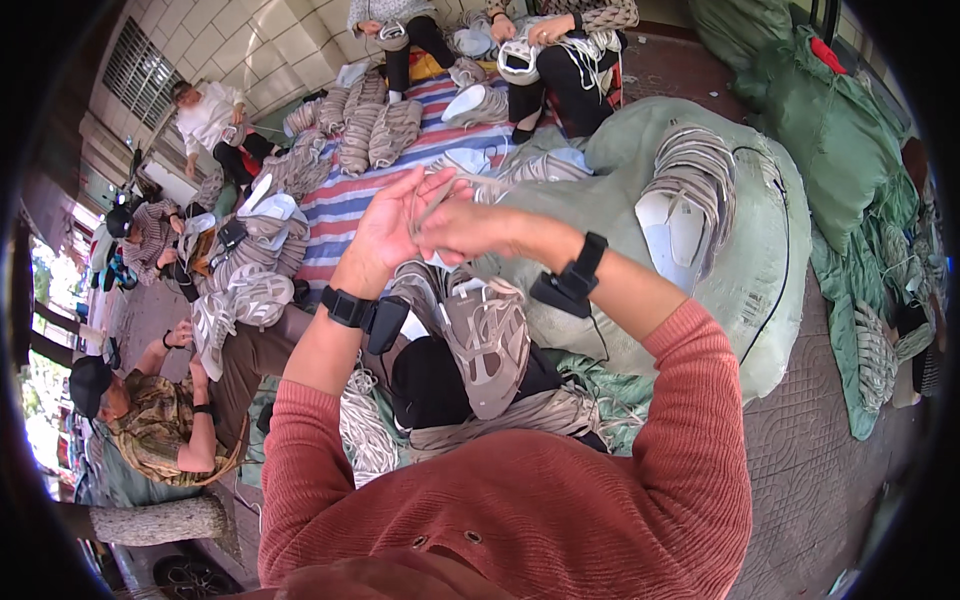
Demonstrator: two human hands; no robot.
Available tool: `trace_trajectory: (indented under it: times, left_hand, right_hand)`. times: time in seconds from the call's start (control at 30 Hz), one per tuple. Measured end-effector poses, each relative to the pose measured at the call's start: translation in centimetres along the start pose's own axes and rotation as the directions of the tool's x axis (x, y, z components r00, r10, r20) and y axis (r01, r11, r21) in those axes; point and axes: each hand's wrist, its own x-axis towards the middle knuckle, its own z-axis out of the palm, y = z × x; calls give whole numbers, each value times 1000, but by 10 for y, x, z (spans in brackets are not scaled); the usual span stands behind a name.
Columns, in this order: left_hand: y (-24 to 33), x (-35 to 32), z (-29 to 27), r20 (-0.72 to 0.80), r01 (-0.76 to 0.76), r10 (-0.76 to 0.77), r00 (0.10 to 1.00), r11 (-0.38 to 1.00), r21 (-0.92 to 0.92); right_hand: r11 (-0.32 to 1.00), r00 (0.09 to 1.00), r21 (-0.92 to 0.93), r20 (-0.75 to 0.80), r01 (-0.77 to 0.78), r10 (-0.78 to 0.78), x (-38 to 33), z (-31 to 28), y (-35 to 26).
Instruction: The person sits on a mat and repeatedly laces a beige sneaker with white laces, threading them through eyelets and pulling them tight. They handle the shoe and laces by hand, occasionally adjusting the shoe's position on their lap.
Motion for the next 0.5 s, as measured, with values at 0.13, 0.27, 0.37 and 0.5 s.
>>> trace_trajectory:
  times: [0.13,0.27,0.37,0.5]
  left_hand:
    - [6,1,-51,26,35,-32,999,990,-135]
    - [11,-14,-48,-178,19,-39,983,994,-111]
    - [12,-23,-57,-297,-5,-3,955,1000,-27]
    - [17,-46,-108,-336,39,48,941,968,248]
  right_hand:
    - [976,993,205,100,-75,56,-18,37,32]
    - [936,985,337,162,-105,53,-32,46,50]
    - [868,985,478,159,-135,66,-40,46,60]
    - [815,988,563,138,-138,71,-41,56,76]
